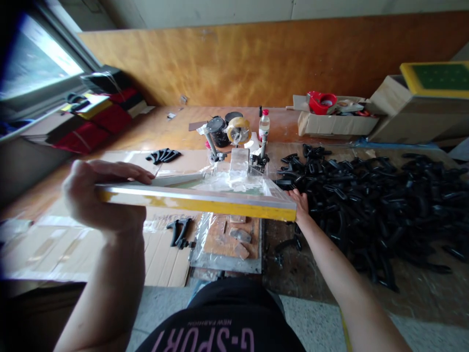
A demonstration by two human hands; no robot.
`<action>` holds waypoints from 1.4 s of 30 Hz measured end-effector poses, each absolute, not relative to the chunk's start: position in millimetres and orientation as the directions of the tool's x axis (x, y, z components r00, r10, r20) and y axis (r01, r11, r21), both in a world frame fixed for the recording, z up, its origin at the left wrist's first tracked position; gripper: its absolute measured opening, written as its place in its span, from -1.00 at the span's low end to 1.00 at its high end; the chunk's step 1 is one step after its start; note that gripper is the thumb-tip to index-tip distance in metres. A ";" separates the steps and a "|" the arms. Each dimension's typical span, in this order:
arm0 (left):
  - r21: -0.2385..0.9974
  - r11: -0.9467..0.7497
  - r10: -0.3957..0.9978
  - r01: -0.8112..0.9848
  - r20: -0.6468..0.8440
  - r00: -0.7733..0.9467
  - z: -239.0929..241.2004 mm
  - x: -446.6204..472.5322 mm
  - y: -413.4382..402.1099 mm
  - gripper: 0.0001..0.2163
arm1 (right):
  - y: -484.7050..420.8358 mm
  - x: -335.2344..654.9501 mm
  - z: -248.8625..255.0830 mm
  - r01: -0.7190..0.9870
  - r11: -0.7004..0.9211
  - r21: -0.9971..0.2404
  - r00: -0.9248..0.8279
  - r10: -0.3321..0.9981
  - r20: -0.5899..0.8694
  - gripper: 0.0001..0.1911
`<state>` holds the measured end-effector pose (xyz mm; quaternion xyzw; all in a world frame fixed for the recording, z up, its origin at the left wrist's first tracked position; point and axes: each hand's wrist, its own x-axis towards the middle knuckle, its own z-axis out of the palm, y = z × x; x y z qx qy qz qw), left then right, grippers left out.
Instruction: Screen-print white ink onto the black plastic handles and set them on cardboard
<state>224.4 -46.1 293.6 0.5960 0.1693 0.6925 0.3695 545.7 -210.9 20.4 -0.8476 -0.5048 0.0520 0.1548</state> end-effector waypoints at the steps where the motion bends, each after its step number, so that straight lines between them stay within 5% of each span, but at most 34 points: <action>1: 0.674 -0.678 0.709 -0.293 0.705 -0.020 294.1 224.5 -44.7 -0.70 | -214.3 545.4 20.4 0.838 -0.455 -0.301 0.492 0.868 0.059 -0.68; 9: 0.702 -0.651 0.739 -0.289 0.673 -0.031 294.9 223.8 -48.3 -0.65 | -225.1 549.9 25.0 0.781 -0.608 -0.145 0.622 0.778 0.086 -0.59; 17: 0.694 -0.660 0.731 -0.288 0.682 -0.033 289.6 220.5 -45.7 -0.64 | -228.3 536.6 23.8 0.797 -0.603 -0.044 0.598 0.796 -0.092 -0.52; 24: 0.724 -0.629 0.752 -0.283 0.659 0.013 289.3 217.3 -47.5 -0.64 | -235.4 531.8 43.4 0.816 -0.578 -0.002 0.574 0.809 0.129 -0.62; 27: 0.734 -0.615 0.756 -0.287 0.653 0.050 290.6 216.5 -45.1 -0.62 | -230.7 498.4 57.9 0.894 -0.446 -0.051 0.447 0.877 0.174 -0.56; 33: 0.717 -0.679 0.712 -0.155 0.695 0.101 290.7 215.9 -34.7 -0.60 | -207.9 387.8 59.0 0.971 0.145 -0.190 -0.102 0.971 0.215 -0.63; 39: 0.717 -0.681 0.706 -0.149 0.697 0.124 287.9 212.3 -32.5 -0.59 | -187.5 357.2 51.2 0.992 0.097 -0.086 -0.077 0.974 0.211 -0.71; 42: 0.729 -0.674 0.712 -0.122 0.684 0.157 288.3 209.9 -34.0 -0.58 | -183.4 357.0 53.5 0.985 0.109 -0.135 -0.078 0.973 0.217 -0.71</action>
